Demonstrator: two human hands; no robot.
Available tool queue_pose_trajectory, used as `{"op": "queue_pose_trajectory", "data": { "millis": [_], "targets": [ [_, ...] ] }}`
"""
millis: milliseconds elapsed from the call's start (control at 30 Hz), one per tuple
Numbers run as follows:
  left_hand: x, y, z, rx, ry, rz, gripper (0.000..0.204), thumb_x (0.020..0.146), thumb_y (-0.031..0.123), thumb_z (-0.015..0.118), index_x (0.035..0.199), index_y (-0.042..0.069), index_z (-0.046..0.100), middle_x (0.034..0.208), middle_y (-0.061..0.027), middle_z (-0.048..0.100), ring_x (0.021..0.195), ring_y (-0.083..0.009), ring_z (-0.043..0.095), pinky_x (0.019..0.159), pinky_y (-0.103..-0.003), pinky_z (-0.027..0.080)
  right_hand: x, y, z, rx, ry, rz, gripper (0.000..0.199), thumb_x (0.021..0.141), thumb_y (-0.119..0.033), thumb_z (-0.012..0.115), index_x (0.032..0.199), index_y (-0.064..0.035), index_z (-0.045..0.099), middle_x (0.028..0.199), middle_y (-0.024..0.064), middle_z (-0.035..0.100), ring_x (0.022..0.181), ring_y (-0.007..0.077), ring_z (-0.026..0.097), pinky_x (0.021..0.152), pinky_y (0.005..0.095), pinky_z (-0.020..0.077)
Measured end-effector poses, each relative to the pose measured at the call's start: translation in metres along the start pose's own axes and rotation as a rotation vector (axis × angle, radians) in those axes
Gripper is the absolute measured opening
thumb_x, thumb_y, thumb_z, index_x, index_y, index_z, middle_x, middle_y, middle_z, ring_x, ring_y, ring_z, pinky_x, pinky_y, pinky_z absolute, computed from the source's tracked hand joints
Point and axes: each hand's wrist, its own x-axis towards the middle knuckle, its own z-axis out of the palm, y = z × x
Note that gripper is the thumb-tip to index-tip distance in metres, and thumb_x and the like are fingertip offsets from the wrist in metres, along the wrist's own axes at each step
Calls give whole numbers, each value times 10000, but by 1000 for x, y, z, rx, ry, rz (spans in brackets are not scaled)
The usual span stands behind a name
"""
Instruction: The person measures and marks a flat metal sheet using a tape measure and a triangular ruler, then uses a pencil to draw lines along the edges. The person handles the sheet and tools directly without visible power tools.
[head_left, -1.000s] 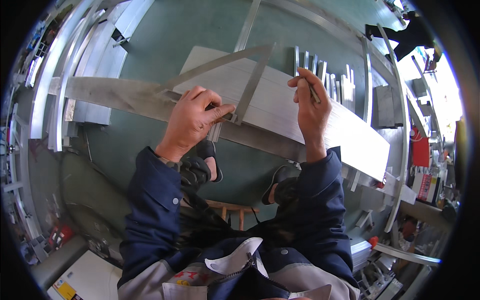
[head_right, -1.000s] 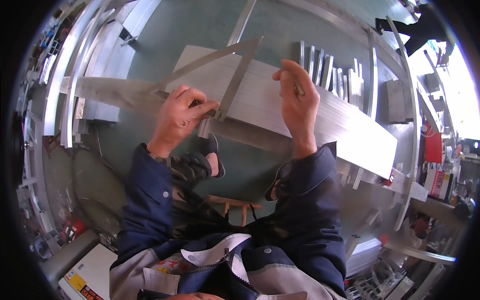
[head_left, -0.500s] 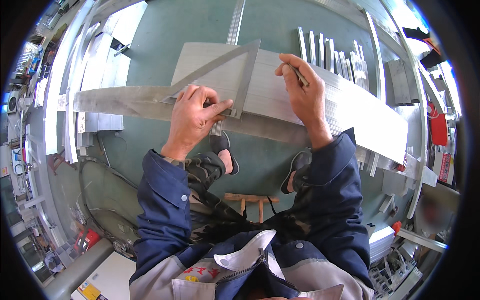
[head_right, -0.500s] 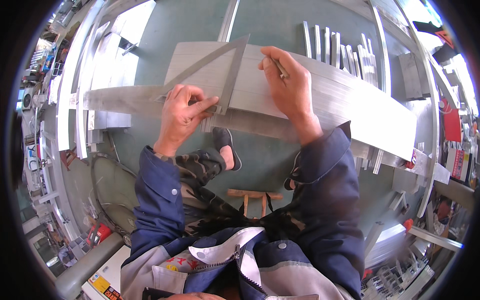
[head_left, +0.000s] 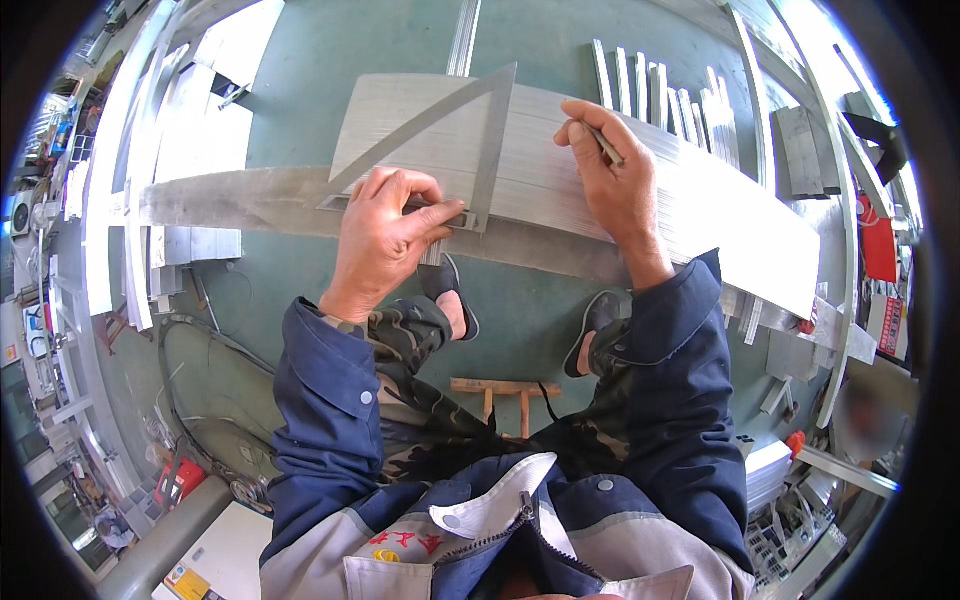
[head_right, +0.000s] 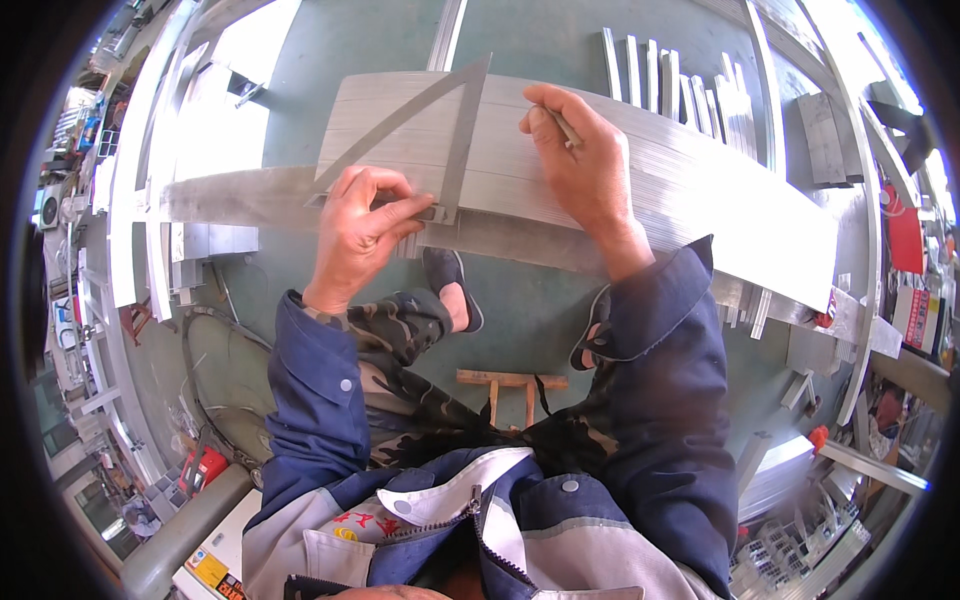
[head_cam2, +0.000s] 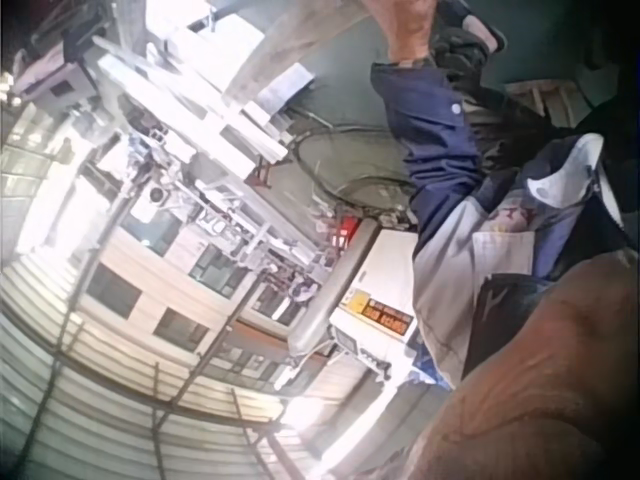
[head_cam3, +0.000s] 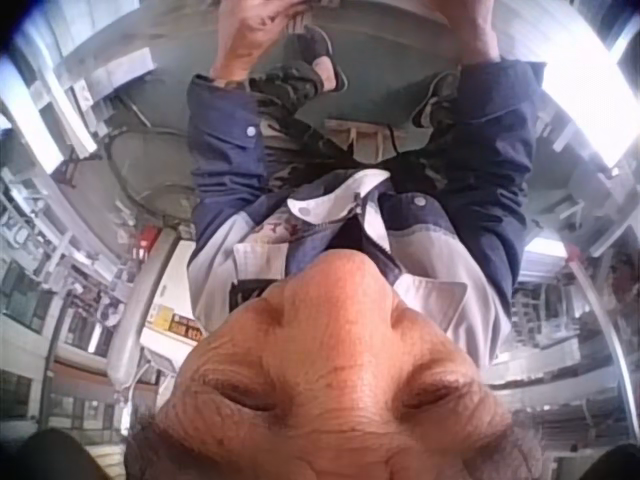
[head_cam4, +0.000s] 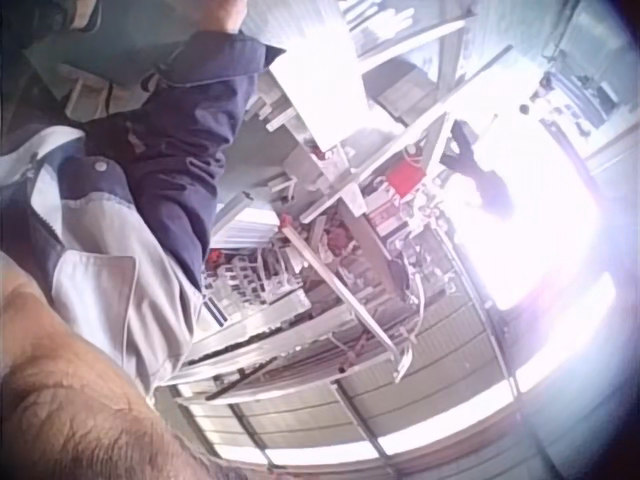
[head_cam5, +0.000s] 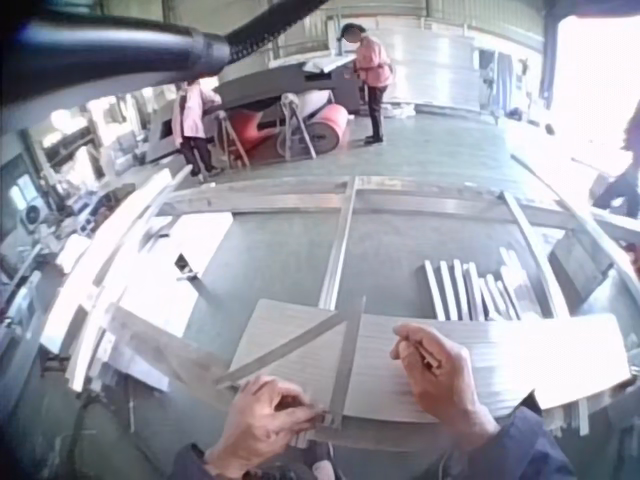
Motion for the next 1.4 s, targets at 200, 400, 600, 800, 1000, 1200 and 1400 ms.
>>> {"op": "queue_pose_trajectory", "data": {
  "millis": [200, 400, 600, 800, 1000, 1200, 1400],
  "targets": [
    [1, -3, -1, 9, 22, 21, 424, 683, -5, 837, 1079, 142, 803, 1019, -7, 635, 984, -218, 597, 802, -350, 555, 0, 2, 2, 8, -12, -9, 220, 1004, -82, 633, 1198, 8, 685, 925, 85, 751, 881, 150, 710, 822, 278, 551],
    [1, -5, 1, 7, 25, 15, 420, 679, -3, 838, 1075, 136, 803, 1021, -8, 636, 981, -216, 596, 802, -350, 550, 0, 2, 4, -1, -15, -2, 218, 1004, -83, 633, 1196, 6, 686, 922, 87, 754, 877, 156, 716, 821, 278, 551],
    [2, -4, 1, -4, 23, 4, 415, 674, 1, 845, 1064, 137, 806, 1021, -6, 635, 978, -214, 595, 803, -354, 545, 0, 3, 4, -6, -26, 5, 223, 1009, -96, 635, 1204, -2, 687, 927, 84, 757, 880, 155, 718, 825, 281, 553],
    [1, -3, 0, 2, 19, 13, 415, 677, 9, 845, 1067, 147, 808, 1017, 2, 636, 976, -211, 595, 820, -356, 532, -1, 2, 5, -29, -31, 37, 227, 1014, -112, 637, 1210, -9, 689, 938, 86, 761, 900, 165, 727, 837, 285, 557],
    [0, -5, 1, 4, 27, 16, 423, 671, 21, 848, 1071, 153, 810, 1014, 6, 636, 968, -206, 593, 831, -363, 511, -1, 3, 6, -39, -33, 39, 231, 1015, -112, 634, 1217, -16, 692, 948, 85, 763, 914, 164, 728, 848, 286, 556],
    [1, -4, 0, -17, 28, 2, 418, 662, 20, 848, 1059, 147, 807, 1014, 7, 635, 967, -208, 589, 837, -361, 504, -1, 2, 6, -33, -43, 64, 250, 1017, -102, 614, 1239, -12, 685, 950, 79, 761, 902, 160, 715, 851, 290, 550],
    [3, -4, 0, -22, 30, -57, 436, 656, 7, 850, 1071, 130, 796, 1033, -10, 641, 986, -219, 595, 838, -371, 527, -1, 4, 6, -58, -50, 54, 283, 1015, -94, 603, 1277, -20, 680, 950, 73, 764, 896, 166, 716, 847, 294, 550]
  ]
}}
